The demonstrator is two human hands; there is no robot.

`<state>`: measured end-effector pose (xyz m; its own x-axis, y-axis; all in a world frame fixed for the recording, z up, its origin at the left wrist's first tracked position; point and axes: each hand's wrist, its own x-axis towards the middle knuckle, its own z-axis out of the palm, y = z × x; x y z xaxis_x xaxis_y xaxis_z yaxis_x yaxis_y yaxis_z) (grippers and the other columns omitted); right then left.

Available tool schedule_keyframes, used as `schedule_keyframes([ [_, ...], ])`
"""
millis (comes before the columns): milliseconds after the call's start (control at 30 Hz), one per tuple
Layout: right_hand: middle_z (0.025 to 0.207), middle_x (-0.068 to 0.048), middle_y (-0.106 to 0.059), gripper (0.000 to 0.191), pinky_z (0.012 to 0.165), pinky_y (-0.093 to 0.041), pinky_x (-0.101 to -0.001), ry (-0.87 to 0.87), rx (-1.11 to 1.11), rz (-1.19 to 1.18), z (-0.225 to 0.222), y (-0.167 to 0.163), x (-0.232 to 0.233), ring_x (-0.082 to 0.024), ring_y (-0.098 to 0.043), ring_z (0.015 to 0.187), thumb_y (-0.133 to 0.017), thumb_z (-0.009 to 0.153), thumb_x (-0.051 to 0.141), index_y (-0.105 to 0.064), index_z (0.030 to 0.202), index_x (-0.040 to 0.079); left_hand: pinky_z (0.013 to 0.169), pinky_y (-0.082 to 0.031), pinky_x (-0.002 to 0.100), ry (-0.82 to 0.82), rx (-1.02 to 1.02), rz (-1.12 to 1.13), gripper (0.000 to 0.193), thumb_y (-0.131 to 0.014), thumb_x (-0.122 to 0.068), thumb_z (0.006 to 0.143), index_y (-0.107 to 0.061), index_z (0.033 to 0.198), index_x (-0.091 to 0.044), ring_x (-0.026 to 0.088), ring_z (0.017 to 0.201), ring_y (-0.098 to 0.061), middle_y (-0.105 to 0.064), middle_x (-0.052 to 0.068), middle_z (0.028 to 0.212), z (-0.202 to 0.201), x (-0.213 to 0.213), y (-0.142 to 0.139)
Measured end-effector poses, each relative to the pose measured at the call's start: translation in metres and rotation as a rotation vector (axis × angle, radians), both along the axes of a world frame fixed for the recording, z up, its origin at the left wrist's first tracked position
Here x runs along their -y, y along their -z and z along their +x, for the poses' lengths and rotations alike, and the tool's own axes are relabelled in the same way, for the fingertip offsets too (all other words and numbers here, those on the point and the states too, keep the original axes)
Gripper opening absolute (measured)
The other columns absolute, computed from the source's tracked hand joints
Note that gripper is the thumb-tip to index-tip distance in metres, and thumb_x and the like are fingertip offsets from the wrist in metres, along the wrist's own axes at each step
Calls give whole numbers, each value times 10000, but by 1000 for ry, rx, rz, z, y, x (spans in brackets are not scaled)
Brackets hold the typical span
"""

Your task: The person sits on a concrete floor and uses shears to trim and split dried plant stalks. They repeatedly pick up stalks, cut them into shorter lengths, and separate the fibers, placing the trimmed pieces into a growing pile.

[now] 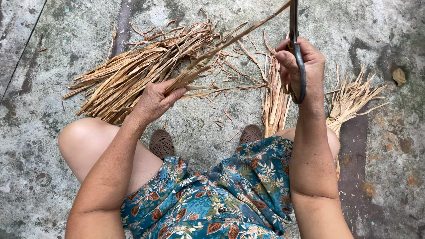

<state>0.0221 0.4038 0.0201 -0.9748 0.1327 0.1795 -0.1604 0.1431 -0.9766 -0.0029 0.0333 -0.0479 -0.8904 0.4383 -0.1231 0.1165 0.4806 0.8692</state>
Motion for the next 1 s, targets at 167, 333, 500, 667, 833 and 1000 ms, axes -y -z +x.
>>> schedule_keyframes([
  [167,712,29,-606,293,449,-402,-188,53,-31,-49,-3,0,5,-36,-558,546,-800,992,293,-690,1107,47,543,-492,287,-50,-21,42,421,-704,-430,899,-721,1220,-158,66,586,-564,-607,-45,651,-3,3,9],
  [333,749,7,-650,340,500,-433,-179,47,-67,-109,0,-2,2,-37,-579,581,-768,1028,338,-655,1179,54,638,-582,275,-115,-289,199,477,-806,-432,837,-681,1127,-74,48,704,-653,-688,-35,798,-9,2,19],
  [500,755,3,-667,347,506,-505,-193,76,-85,-55,0,-2,-1,-57,-629,600,-735,1032,362,-663,1173,53,588,-557,235,-327,-287,473,231,-754,-342,1012,-717,948,-123,47,661,-623,-666,-40,764,-14,-26,28],
  [667,775,14,-659,361,514,-491,-179,58,-100,-79,4,-2,-13,-43,-615,614,-743,1031,382,-668,1187,65,508,-466,207,-421,-221,587,173,-724,-284,1021,-728,983,-115,42,599,-578,-648,-52,727,-6,-69,57],
  [833,814,-13,-683,403,529,-480,-183,69,-156,-106,12,-1,-39,-61,-637,648,-745,1050,407,-671,1210,44,671,-501,215,-564,-289,515,150,-754,-208,1006,-722,1070,-77,44,757,-601,-686,-25,851,2,-116,135],
  [1000,887,-24,-690,455,509,-475,-178,122,-256,-83,23,2,-72,-62,-623,626,-721,1047,482,-675,1210,59,721,-527,258,-593,-211,285,256,-749,-304,1008,-675,1026,-60,62,788,-624,-702,-3,855,-1,-139,199],
])
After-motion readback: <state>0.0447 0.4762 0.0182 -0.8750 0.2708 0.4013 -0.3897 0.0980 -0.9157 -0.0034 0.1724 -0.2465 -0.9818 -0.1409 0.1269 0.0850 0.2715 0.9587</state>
